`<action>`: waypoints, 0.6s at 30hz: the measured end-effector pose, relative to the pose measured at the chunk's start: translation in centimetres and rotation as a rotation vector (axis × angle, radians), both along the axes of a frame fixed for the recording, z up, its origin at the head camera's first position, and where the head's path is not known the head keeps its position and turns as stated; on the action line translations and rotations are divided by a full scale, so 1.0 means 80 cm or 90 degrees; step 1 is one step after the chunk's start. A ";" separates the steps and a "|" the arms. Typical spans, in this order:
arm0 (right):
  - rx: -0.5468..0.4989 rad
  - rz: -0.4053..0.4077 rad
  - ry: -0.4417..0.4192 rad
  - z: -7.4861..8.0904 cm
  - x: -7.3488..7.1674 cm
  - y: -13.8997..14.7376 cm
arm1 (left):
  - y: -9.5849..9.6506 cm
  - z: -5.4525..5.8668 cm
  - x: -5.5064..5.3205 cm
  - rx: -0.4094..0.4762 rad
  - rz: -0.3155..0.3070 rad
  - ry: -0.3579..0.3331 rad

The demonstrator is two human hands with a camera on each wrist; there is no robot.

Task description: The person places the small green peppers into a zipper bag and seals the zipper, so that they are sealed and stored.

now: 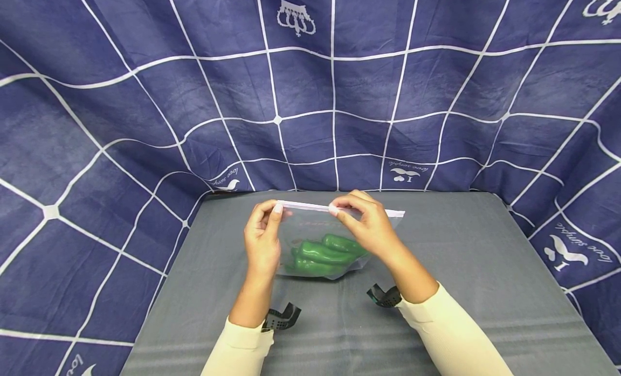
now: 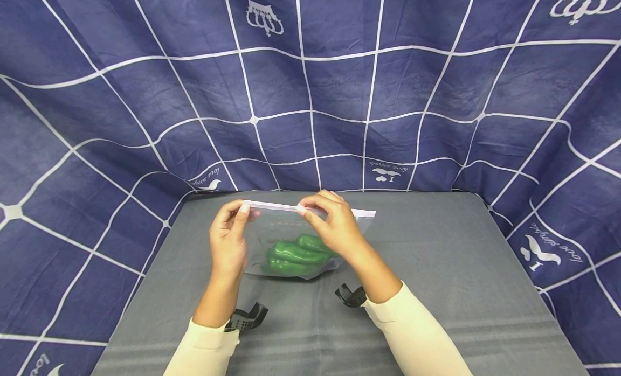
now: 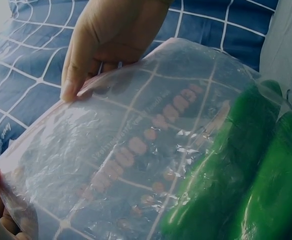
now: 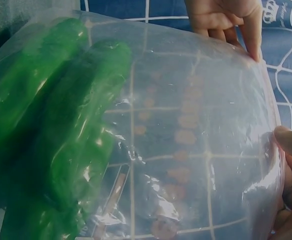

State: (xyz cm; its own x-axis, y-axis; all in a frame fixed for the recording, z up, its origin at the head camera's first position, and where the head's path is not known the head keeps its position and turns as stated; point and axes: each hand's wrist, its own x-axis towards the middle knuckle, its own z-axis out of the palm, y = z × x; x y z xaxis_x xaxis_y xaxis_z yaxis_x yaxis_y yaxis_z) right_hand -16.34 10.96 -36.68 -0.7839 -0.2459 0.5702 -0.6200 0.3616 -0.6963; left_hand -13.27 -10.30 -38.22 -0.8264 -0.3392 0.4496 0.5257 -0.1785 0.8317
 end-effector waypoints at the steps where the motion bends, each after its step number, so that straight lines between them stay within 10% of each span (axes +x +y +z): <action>1: 0.001 -0.001 0.000 0.000 0.000 0.000 | 0.000 0.000 0.000 0.001 0.001 0.001; 18: 0.011 -0.017 0.011 -0.001 0.002 0.007 | -0.004 -0.002 -0.001 0.007 0.005 0.006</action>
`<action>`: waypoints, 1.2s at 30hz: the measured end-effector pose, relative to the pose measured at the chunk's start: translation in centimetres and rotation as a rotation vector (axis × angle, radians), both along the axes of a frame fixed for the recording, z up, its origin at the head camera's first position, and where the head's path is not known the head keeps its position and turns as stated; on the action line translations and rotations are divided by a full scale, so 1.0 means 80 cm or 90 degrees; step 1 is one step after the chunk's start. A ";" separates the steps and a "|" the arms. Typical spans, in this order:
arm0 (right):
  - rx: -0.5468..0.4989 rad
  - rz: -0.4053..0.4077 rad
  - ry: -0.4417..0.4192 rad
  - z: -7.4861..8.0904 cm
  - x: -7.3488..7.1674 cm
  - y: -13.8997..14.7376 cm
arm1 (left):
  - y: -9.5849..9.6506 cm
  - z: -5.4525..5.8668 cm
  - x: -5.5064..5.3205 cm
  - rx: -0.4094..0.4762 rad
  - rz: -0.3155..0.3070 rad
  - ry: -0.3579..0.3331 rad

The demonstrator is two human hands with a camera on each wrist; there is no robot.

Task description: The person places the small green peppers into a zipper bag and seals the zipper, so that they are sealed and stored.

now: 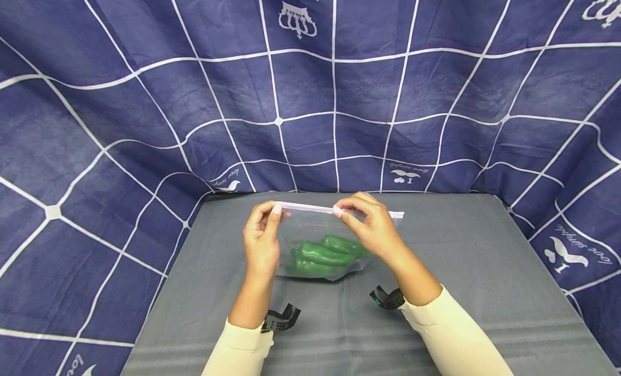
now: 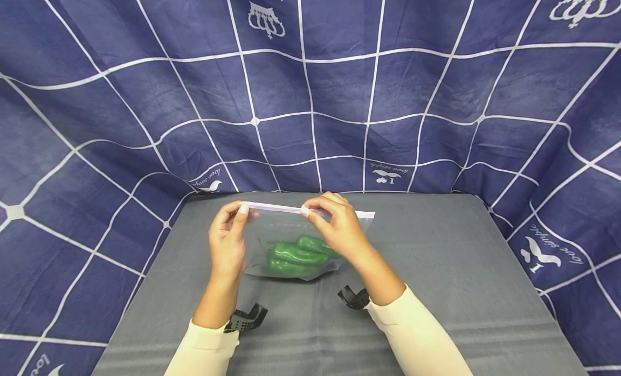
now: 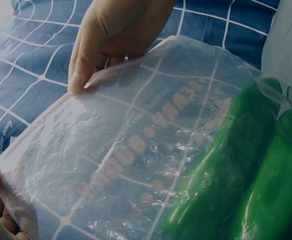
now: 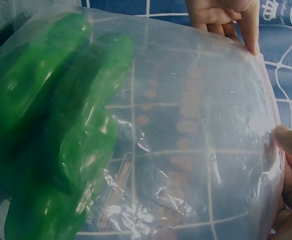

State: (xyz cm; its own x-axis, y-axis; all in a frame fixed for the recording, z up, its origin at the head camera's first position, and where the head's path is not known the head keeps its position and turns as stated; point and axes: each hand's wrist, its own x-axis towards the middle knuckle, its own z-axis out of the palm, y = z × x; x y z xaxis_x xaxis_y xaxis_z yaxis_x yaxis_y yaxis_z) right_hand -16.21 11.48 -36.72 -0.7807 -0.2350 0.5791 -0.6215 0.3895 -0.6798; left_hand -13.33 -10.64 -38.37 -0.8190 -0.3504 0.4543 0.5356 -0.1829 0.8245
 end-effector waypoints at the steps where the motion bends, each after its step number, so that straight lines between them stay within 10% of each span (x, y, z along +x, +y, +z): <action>1: 0.001 -0.001 0.000 0.000 0.000 0.000 | 0.000 0.000 0.000 0.000 0.001 0.000; 36: 0.024 -0.019 0.051 -0.004 0.002 0.014 | -0.004 0.000 0.002 -0.004 0.017 -0.005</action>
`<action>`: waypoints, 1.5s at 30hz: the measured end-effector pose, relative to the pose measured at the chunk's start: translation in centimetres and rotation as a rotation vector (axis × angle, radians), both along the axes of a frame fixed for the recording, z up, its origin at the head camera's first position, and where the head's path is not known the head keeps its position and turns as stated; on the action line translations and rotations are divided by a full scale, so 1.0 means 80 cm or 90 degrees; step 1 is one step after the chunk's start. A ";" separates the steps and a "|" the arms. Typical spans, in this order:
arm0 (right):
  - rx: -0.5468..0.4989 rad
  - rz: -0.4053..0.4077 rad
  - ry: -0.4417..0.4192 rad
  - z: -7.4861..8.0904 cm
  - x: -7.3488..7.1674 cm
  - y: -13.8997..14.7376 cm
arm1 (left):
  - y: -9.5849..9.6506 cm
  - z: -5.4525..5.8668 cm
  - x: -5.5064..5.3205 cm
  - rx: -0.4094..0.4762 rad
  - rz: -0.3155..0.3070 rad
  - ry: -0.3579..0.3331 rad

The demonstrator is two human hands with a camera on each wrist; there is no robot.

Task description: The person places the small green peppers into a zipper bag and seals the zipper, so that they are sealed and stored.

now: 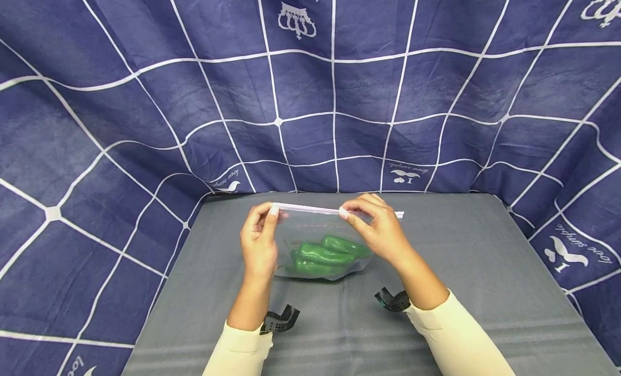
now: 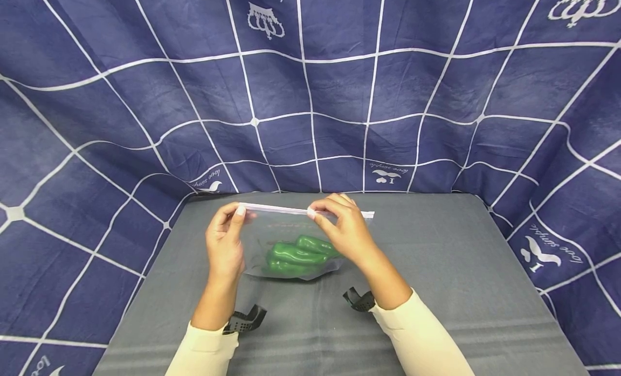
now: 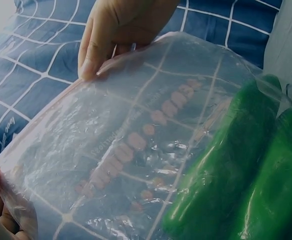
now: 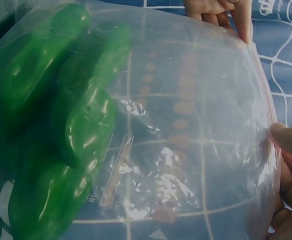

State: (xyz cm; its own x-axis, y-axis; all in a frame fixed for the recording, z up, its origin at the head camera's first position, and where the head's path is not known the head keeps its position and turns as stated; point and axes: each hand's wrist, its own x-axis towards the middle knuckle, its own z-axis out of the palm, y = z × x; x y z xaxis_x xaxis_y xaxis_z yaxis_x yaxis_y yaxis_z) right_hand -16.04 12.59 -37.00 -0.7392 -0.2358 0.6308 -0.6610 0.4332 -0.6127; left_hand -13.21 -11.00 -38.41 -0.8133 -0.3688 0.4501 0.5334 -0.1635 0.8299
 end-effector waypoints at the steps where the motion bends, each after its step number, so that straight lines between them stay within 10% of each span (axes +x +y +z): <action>1: 0.003 -0.001 0.005 0.000 0.000 0.000 | 0.000 0.000 0.000 0.001 0.000 0.001; 45: 0.003 -0.021 0.015 -0.008 0.000 0.024 | -0.009 0.003 0.001 0.014 0.002 -0.016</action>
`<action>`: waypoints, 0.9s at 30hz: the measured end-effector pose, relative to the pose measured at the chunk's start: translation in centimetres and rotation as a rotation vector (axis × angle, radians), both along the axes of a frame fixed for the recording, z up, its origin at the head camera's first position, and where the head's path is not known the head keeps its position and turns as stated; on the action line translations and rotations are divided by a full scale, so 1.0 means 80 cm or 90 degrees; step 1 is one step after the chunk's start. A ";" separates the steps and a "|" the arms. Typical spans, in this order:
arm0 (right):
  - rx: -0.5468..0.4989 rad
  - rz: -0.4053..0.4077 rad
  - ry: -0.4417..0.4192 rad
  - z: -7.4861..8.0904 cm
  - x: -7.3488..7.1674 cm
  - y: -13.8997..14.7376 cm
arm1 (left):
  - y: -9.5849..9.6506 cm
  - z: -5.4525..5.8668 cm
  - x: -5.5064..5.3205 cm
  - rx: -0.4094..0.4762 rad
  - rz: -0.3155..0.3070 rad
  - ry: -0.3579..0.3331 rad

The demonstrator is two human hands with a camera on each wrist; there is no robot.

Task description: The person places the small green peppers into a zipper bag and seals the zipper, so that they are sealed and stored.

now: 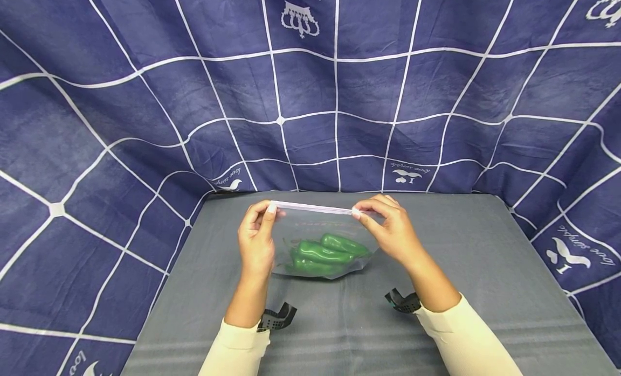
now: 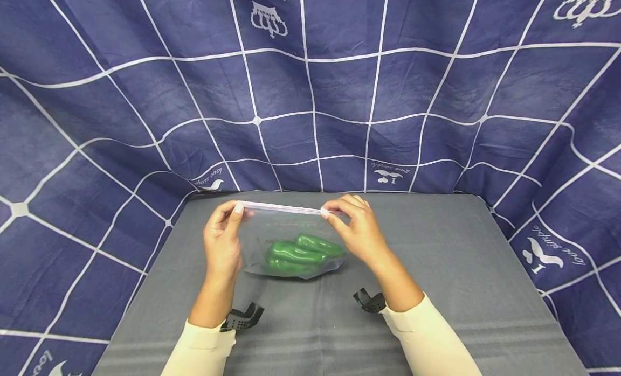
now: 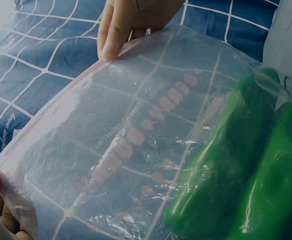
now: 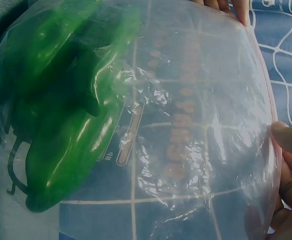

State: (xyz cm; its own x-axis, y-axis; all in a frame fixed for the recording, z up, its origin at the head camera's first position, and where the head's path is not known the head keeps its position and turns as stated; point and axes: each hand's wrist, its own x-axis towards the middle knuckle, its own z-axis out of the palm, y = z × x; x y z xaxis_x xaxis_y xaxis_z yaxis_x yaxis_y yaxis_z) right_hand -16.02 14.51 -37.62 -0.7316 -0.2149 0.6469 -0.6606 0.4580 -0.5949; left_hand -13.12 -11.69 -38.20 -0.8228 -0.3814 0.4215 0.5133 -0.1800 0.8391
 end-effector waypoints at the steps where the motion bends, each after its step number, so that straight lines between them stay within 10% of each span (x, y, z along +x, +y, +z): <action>1: 0.000 0.001 0.002 0.000 0.000 0.001 | 0.000 0.000 0.000 0.002 0.000 0.000; 27: 0.000 -0.017 0.022 -0.004 -0.004 0.013 | -0.007 -0.004 -0.005 0.017 0.004 0.006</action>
